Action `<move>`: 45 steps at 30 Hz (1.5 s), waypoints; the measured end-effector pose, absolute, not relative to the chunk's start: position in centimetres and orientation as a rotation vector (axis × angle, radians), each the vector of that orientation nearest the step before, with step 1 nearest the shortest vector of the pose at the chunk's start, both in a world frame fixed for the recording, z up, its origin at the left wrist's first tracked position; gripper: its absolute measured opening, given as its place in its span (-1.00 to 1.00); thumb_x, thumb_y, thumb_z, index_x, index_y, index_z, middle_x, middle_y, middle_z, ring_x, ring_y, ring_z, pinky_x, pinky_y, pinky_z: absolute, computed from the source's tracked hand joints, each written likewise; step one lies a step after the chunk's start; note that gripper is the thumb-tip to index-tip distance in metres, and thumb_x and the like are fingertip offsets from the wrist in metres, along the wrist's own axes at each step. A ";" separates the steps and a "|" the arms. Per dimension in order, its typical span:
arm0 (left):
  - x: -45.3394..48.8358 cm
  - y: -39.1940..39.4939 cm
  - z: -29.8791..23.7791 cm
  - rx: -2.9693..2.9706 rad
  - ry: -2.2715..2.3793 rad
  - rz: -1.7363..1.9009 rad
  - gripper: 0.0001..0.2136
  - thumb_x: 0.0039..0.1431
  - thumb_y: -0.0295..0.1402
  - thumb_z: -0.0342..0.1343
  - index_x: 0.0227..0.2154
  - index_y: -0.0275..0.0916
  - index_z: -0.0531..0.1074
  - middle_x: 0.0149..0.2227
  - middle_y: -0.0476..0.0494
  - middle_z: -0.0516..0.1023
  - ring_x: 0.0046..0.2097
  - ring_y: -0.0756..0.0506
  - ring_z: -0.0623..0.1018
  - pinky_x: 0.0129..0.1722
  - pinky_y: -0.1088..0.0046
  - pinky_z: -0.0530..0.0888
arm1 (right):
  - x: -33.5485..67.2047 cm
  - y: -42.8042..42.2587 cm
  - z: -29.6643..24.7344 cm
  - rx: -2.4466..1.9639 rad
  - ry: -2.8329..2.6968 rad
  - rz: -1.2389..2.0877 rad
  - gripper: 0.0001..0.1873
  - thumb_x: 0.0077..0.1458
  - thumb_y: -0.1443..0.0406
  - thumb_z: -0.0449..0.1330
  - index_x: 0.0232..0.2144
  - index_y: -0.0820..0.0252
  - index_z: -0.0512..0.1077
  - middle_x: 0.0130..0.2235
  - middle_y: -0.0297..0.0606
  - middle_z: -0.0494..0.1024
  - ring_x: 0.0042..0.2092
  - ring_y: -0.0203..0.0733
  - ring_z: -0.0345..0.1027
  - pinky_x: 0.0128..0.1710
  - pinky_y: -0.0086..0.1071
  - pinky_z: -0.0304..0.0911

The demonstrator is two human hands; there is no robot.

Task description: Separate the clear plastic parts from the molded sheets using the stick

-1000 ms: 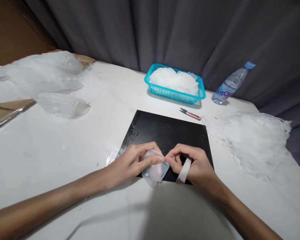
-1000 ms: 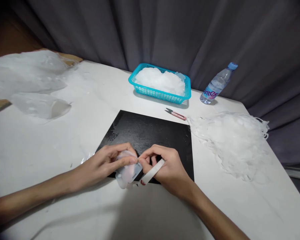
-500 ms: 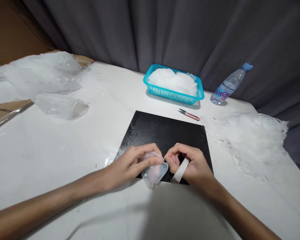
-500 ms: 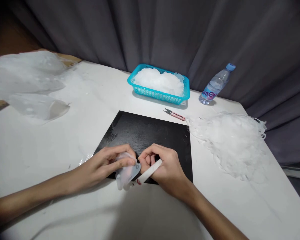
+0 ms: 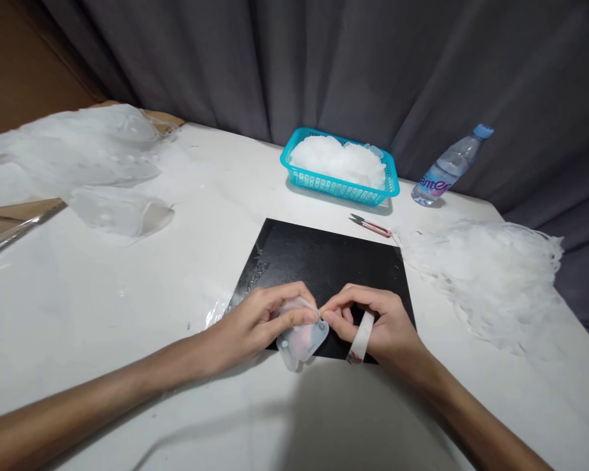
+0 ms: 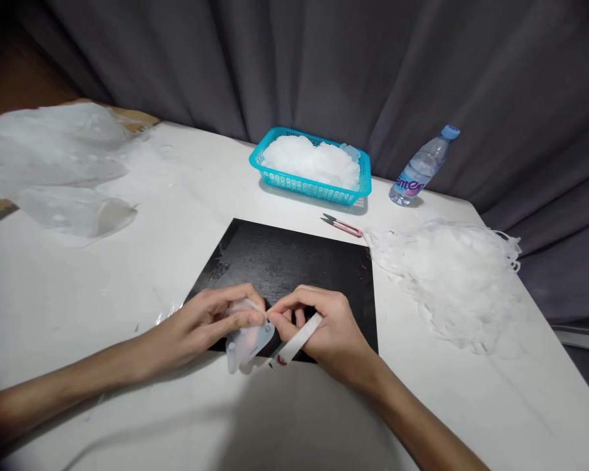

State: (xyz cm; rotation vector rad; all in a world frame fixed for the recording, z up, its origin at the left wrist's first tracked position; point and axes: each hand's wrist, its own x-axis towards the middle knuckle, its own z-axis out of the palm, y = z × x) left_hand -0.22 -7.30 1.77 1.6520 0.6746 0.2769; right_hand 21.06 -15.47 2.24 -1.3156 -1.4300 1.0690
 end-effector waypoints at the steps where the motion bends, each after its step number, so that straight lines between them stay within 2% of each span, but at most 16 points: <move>1: -0.2 -7.3 1.7 1.654 0.676 0.275 -0.69 0.43 -0.10 0.09 -0.26 -0.26 0.53 -0.43 0.05 0.46 -0.42 0.03 0.36 -0.45 0.54 0.23 | 21.0 -15.5 2.2 -1.319 -1.435 1.058 -0.95 0.13 0.33 0.36 -0.38 0.18 0.64 -0.46 -0.39 0.49 -0.46 -0.38 0.24 -0.46 -0.45 0.15; 8: -0.2 -7.5 1.3 1.719 0.704 0.273 -0.68 0.45 -0.08 0.07 -0.23 -0.23 0.52 -0.44 0.05 0.50 -0.43 0.03 0.41 -0.46 0.54 0.25 | 20.6 -15.7 1.5 -1.425 -1.512 0.885 -0.90 0.05 0.44 0.32 -0.43 0.17 0.58 -0.49 -0.43 0.47 -0.47 -0.39 0.23 -0.43 -0.45 0.15; 13: -0.3 -7.5 1.3 1.734 0.674 0.272 -0.68 0.47 -0.08 0.03 -0.22 -0.22 0.50 -0.39 0.04 0.54 -0.39 0.01 0.46 -0.42 0.54 0.29 | 20.5 -15.9 1.1 -1.470 -1.526 0.935 -0.88 0.03 0.45 0.30 -0.42 0.14 0.56 -0.47 -0.45 0.48 -0.44 -0.39 0.27 -0.43 -0.48 0.15; 18: -0.4 -7.5 1.5 1.748 0.641 0.291 -0.72 0.49 -0.14 0.02 -0.23 -0.20 0.51 -0.38 0.06 0.54 -0.37 0.03 0.46 -0.36 0.57 0.34 | 20.9 -15.7 0.8 -1.476 -1.473 0.912 -0.92 0.06 0.41 0.28 -0.43 0.15 0.54 -0.48 -0.44 0.46 -0.45 -0.38 0.28 -0.43 -0.49 0.17; 24: -0.4 -7.4 1.6 1.754 0.647 0.308 -0.73 0.49 -0.17 0.03 -0.25 -0.20 0.52 -0.42 0.08 0.51 -0.42 0.04 0.39 -0.43 0.58 0.26 | 21.4 -15.6 1.7 -1.426 -1.510 0.990 -0.91 0.17 0.29 0.32 -0.37 0.15 0.61 -0.47 -0.40 0.47 -0.45 -0.35 0.28 -0.42 -0.46 0.20; 37: -0.2 -7.4 2.0 1.713 0.685 0.286 -0.69 0.46 -0.11 0.03 -0.26 -0.24 0.50 -0.41 0.01 0.51 -0.40 -0.01 0.42 -0.40 0.52 0.29 | 21.0 -15.5 2.3 -1.355 -1.409 1.102 -0.90 0.13 0.26 0.36 -0.36 0.17 0.64 -0.48 -0.39 0.46 -0.47 -0.36 0.23 -0.46 -0.43 0.18; 45: -0.1 -7.5 1.9 1.683 0.687 0.256 -0.69 0.46 -0.10 0.03 -0.25 -0.24 0.48 -0.38 -0.01 0.58 -0.37 -0.03 0.53 -0.39 0.51 0.34 | 20.4 -15.6 2.3 -1.364 -1.414 1.068 -0.95 0.06 0.39 0.30 -0.43 0.18 0.56 -0.50 -0.43 0.42 -0.48 -0.38 0.21 -0.45 -0.46 0.17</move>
